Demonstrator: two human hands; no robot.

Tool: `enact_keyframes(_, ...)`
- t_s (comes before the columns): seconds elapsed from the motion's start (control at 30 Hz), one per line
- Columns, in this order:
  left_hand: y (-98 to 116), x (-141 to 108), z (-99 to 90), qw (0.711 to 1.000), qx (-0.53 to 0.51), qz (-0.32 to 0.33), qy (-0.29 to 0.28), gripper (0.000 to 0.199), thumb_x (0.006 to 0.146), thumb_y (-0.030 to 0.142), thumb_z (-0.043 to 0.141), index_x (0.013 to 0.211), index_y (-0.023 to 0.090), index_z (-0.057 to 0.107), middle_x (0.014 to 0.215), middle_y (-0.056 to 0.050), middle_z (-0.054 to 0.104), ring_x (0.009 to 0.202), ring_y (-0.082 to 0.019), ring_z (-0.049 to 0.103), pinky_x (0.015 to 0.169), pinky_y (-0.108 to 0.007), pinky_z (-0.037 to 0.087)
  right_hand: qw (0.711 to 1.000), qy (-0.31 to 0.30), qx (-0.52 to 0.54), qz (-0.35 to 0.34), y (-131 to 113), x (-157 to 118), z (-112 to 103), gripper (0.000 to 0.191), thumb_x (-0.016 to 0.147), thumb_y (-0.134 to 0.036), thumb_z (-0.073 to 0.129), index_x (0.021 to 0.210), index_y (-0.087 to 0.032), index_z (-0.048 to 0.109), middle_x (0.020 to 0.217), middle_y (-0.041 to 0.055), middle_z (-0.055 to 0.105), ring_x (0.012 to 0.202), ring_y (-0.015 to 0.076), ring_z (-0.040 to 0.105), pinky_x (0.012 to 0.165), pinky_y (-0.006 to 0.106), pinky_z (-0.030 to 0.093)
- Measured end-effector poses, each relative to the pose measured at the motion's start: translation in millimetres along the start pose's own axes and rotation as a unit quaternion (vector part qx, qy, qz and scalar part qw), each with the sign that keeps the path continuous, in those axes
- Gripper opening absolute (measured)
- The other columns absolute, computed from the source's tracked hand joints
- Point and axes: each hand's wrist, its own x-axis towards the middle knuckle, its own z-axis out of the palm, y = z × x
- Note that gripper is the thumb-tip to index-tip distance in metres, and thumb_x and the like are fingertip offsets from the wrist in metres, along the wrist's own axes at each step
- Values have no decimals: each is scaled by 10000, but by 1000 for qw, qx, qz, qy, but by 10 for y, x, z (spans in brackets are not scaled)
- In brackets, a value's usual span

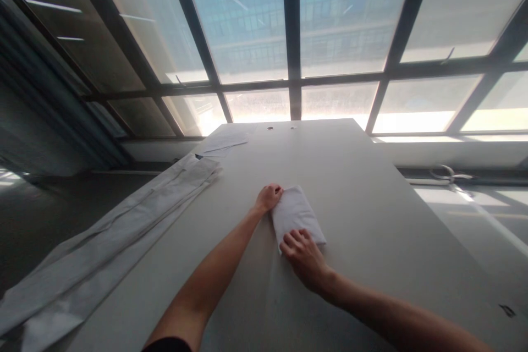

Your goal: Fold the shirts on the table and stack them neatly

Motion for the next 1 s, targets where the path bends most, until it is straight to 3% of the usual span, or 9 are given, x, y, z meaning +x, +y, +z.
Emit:
enact_keyframes(0.13, -110, -279, -174, 997, 48, -57, -3, 267, 941, 255, 570, 1146, 168, 718, 924, -121, 765, 886, -256, 717, 836, -335, 526, 998, -6, 17, 59, 552, -371, -174, 338, 906, -16, 462, 976, -207, 732, 1072, 91, 723, 1078, 246, 606, 1061, 424, 379)
enact_keyframes(0.23, 4, -482, -210, 996, 73, -55, 13, 302, 936, 214, 557, 1203, 155, 687, 1022, -147, 744, 966, -280, 703, 908, -374, 515, 987, 4, 66, 148, 888, -503, -325, 423, 855, 27, 416, 951, -204, 757, 1100, 85, 739, 1110, 217, 614, 1102, 377, 345)
enact_keyframes(0.37, 448, -504, -10, 995, 75, 38, 45, 391, 996, 174, 413, 1334, 160, 609, 1338, -164, 624, 1269, -277, 567, 1127, -407, 382, 965, 78, 100, 231, 898, -149, -342, 495, 871, -28, 393, 1243, -151, 696, 1330, 104, 663, 1257, 213, 553, 1110, 317, 350)
enact_keyframes(0.5, 700, -327, 305, 975, 81, 196, -59, 507, 967, 242, 525, 1470, 200, 490, 1539, -133, 468, 1463, -260, 369, 1227, -461, 232, 947, 74, 104, 296, 774, 410, -77, 557, 969, -143, 342, 1514, -67, 428, 1562, 164, 440, 1459, 236, 355, 1183, 362, 256)
enact_keyframes(0.6, 588, -211, 401, 971, 103, 192, -97, 541, 996, 318, 490, 1517, 180, 439, 1581, -152, 413, 1500, -285, 308, 1224, -507, 218, 935, 43, 101, 337, 849, 529, 136, 567, 1049, -335, 301, 1506, -21, 417, 1561, 220, 420, 1486, 265, 308, 1208, 422, 194)
enact_keyframes(0.7, 363, -122, 355, 978, 94, 156, -97, 511, 1060, 371, 322, 1525, 194, 440, 1590, -123, 408, 1503, -262, 310, 1228, -497, 208, 934, 35, 82, 345, 1008, 386, 253, 657, 1045, -473, 314, 1502, -14, 423, 1573, 237, 394, 1502, 285, 270, 1224, 449, 122)
enact_keyframes(0.9, -44, 93, 200, 988, 70, 51, -128, 558, 1053, 390, 270, 1565, 191, 367, 1652, -103, 260, 1546, -264, 165, 1230, -553, 122, 918, 9, 74, 390, 1304, 29, 304, 699, 1020, -485, 327, 1556, -36, 348, 1637, 197, 283, 1528, 305, 199, 1226, 503, 100)
enact_keyframes(1.0, -172, 186, 168, 992, 55, 23, -113, 530, 1043, 359, 306, 1538, 203, 414, 1632, -108, 309, 1537, -254, 203, 1230, -547, 130, 914, 8, 67, 401, 1430, -74, 307, 691, 1026, -476, 308, 1555, -33, 349, 1626, 202, 306, 1526, 299, 212, 1230, 484, 96)
